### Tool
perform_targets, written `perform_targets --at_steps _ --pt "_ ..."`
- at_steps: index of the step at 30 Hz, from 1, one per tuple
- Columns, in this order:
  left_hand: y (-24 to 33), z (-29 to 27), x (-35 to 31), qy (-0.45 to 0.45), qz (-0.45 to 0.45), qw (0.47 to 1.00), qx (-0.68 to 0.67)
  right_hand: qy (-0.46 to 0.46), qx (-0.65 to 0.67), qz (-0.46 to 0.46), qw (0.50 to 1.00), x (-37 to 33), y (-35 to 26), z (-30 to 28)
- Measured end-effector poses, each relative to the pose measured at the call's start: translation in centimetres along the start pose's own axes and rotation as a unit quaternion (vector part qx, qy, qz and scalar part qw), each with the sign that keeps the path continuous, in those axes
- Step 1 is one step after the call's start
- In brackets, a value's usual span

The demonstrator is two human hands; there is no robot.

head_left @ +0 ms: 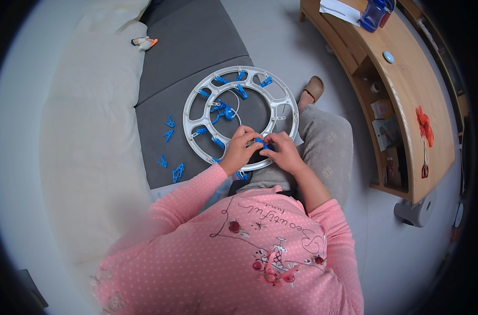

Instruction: The person sits on the floor and attaches blue plastic clips to a white circular frame. They then gather the remaining clips, move to the kitchen sink, and rinse the clips under running water.

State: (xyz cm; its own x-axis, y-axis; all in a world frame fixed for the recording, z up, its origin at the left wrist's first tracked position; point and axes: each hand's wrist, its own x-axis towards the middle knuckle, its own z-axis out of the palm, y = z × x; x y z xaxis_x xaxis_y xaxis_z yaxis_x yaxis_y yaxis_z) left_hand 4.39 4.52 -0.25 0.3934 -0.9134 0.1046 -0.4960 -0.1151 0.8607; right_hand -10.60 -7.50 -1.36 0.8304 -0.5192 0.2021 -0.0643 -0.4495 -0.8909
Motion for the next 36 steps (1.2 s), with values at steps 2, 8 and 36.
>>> perform_targets --at_steps 2,8,36 --pt "-0.2 -0.2 0.1 -0.012 0.010 1.000 0.003 -0.005 0.016 0.054 0.998 0.0 0.2 0.4" --pt "0.2 -0.6 0.6 0.029 -0.055 0.998 -0.029 0.028 0.051 0.084 0.995 0.2 -0.4 0.7" --pt "-0.7 -0.4 0.3 0.014 0.032 0.991 0.130 0.002 0.017 -0.053 0.998 0.8 0.7 1.1"
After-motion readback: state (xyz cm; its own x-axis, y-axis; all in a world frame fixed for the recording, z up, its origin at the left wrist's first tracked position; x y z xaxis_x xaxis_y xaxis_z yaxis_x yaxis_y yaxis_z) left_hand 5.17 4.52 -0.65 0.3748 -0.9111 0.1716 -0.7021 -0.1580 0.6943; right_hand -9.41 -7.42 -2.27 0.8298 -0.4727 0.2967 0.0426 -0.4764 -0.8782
